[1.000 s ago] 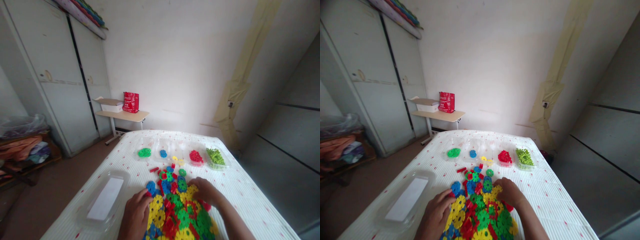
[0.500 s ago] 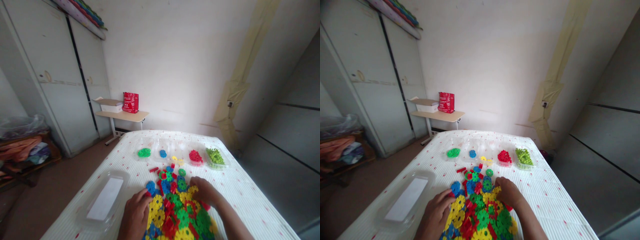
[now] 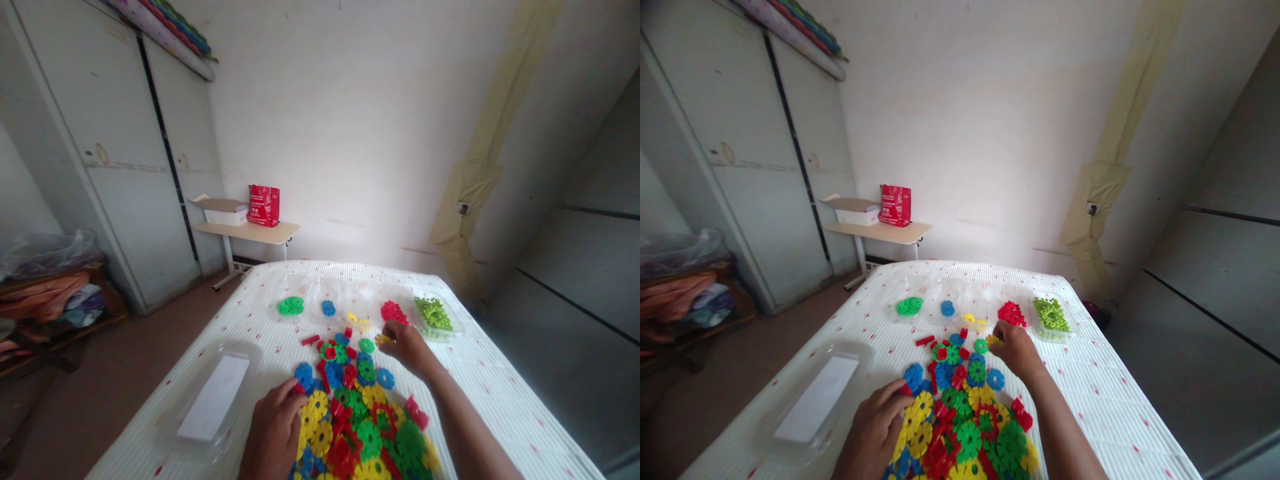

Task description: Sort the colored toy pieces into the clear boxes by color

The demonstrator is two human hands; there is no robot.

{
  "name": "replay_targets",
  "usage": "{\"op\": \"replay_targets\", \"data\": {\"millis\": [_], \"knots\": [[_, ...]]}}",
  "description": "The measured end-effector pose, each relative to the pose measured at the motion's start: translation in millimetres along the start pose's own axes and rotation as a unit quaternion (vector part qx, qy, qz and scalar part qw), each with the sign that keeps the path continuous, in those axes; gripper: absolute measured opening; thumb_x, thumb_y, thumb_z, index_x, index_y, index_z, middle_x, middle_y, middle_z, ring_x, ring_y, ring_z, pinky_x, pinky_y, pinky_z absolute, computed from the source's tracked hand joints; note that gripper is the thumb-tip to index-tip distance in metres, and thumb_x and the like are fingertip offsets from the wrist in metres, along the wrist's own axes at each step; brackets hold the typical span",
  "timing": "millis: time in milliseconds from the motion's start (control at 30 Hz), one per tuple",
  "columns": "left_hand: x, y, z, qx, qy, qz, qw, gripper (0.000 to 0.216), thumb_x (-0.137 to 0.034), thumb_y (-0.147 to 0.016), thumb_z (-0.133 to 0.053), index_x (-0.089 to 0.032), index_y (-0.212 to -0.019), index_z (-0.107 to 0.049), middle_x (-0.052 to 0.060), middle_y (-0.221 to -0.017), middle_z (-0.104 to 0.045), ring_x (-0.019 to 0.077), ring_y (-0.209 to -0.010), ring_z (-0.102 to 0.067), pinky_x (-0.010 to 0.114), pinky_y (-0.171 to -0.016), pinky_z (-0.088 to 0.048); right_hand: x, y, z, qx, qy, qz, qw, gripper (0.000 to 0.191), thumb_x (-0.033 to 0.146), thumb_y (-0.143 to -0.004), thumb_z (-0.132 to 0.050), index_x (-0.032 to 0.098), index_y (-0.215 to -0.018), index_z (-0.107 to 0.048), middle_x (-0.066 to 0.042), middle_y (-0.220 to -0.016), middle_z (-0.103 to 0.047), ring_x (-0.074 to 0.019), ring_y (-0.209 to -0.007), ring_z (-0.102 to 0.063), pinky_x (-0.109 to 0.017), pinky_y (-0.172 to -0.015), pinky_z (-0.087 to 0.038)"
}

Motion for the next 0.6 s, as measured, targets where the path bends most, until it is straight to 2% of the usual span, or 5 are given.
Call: {"op": "replay_targets", "data": {"millis": [133,367,433,533,600], "knots": [[2,1,0,0.002,-0.002,0.008,1.0,0.032,-0.01,-0.078,-0.043,-0.027,-0.09,-0.068,0.005,-0.11,-0.065,0.0208,-0.098,-0.062,0.038,-0.081,-0.052,11,-25,12,-0.077,-0.002,0.001,0.997,0.03,0.034,-0.09,-0.052,0.018,-0.115,-0.055,-0.006,-0.117,-0.056,-0.0193,-0.097,-0.058,-0.04,-0.082,-0.05],[-1,-4,3,0.02,-0.004,0.014,1.0,0.032,-0.009,-0.076,-0.044,-0.026,-0.087,-0.069,0.006,-0.109,-0.066,0.0206,-0.097,-0.063,0.037,-0.08,-0.053,20,-32,22,-0.17,0.004,-0.003,0.985,0.031,0.033,-0.089,-0.053,0.018,-0.117,-0.053,-0.007,-0.118,-0.055,-0.019,-0.098,-0.058,-0.04,-0.082,-0.05],[-1,-3,3,0.018,-0.003,0.013,1.0,0.032,-0.009,-0.076,-0.044,-0.026,-0.087,-0.069,0.006,-0.109,-0.066,0.0209,-0.097,-0.063,0.037,-0.08,-0.053,18,-25,27,-0.183,0.009,-0.005,0.983,0.027,0.033,-0.09,-0.051,0.018,-0.111,-0.056,-0.007,-0.113,-0.058,-0.0173,-0.092,-0.059,-0.037,-0.079,-0.051],[-2,-2,4,0.007,-0.002,0.011,1.0,0.031,-0.009,-0.076,-0.045,-0.026,-0.087,-0.068,0.006,-0.108,-0.066,0.021,-0.096,-0.063,0.037,-0.08,-0.053,9,-6,31,-0.2,0.017,-0.004,0.98,0.02,0.03,-0.09,-0.047,0.016,-0.086,-0.061,-0.005,-0.083,-0.065,-0.0144,-0.068,-0.059,-0.028,-0.064,-0.047],[-3,-2,5,0.001,-0.001,0.01,1.0,0.03,-0.01,-0.076,-0.045,-0.026,-0.087,-0.068,0.006,-0.107,-0.066,0.0211,-0.095,-0.063,0.037,-0.079,-0.053,1,12,33,-0.221,0.017,0.015,0.975,0.022,0.027,-0.087,-0.045,0.017,-0.072,-0.057,-0.003,-0.067,-0.062,-0.0137,-0.057,-0.055,-0.025,-0.057,-0.042]]}}
Point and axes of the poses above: each hand's wrist, its own y-axis away from the middle knuckle, its own z-axis out of the back of the hand, x = y × z, the point moved 8 cm from there along -y, towards the middle knuckle
